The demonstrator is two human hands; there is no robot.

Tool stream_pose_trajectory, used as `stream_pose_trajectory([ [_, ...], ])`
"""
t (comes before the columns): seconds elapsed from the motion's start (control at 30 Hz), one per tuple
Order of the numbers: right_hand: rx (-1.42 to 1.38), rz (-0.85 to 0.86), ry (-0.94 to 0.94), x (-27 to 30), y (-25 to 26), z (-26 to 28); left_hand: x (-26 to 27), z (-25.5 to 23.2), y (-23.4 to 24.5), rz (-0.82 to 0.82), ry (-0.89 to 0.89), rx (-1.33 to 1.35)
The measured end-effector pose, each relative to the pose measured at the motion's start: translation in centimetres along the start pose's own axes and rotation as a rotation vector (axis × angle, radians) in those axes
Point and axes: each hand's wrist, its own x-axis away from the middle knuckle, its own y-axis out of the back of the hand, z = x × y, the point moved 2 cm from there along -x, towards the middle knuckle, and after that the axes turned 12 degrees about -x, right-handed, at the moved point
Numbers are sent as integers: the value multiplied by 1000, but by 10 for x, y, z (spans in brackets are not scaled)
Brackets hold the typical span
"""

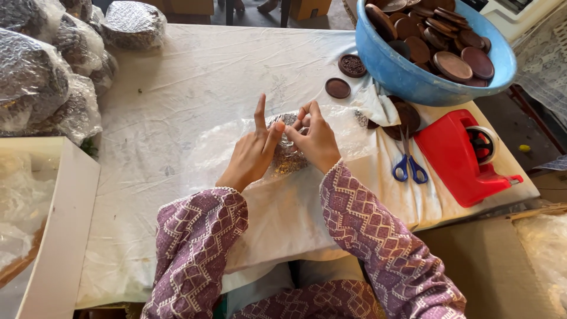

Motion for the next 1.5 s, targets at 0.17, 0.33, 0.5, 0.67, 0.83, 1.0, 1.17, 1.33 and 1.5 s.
stream_pose_trajectory([
  [0.17, 38, 16, 11, -1, -1, -8, -1, 4, -3, -3, -25, -10],
  [0.33, 53, 43, -25, -1, -4, 5, 0, 4, -1, -15, -4, -23],
  [0.5, 210, 86, -117, -6, -4, -5, -2, 3, -3, -5, -12, -29],
  [0.67, 328, 82, -106, -5, -6, -2, -2, 5, -6, -44, -58, -43],
  [0.83, 391, 58, -125, -5, -7, -2, -1, 3, -5, -50, -68, -64],
  [1.0, 484, 40, -103, -3, -10, 2, -3, 7, -9, -55, -79, -82],
  [1.17, 665, 71, -42, -6, -11, 4, -2, 6, -8, -49, -77, -101],
  [1.33, 772, 125, -76, -1, -16, 16, 0, 4, -5, -97, -132, -66],
  [1.5, 814, 112, -108, 0, -20, 10, -3, 15, -14, -88, -116, -207],
])
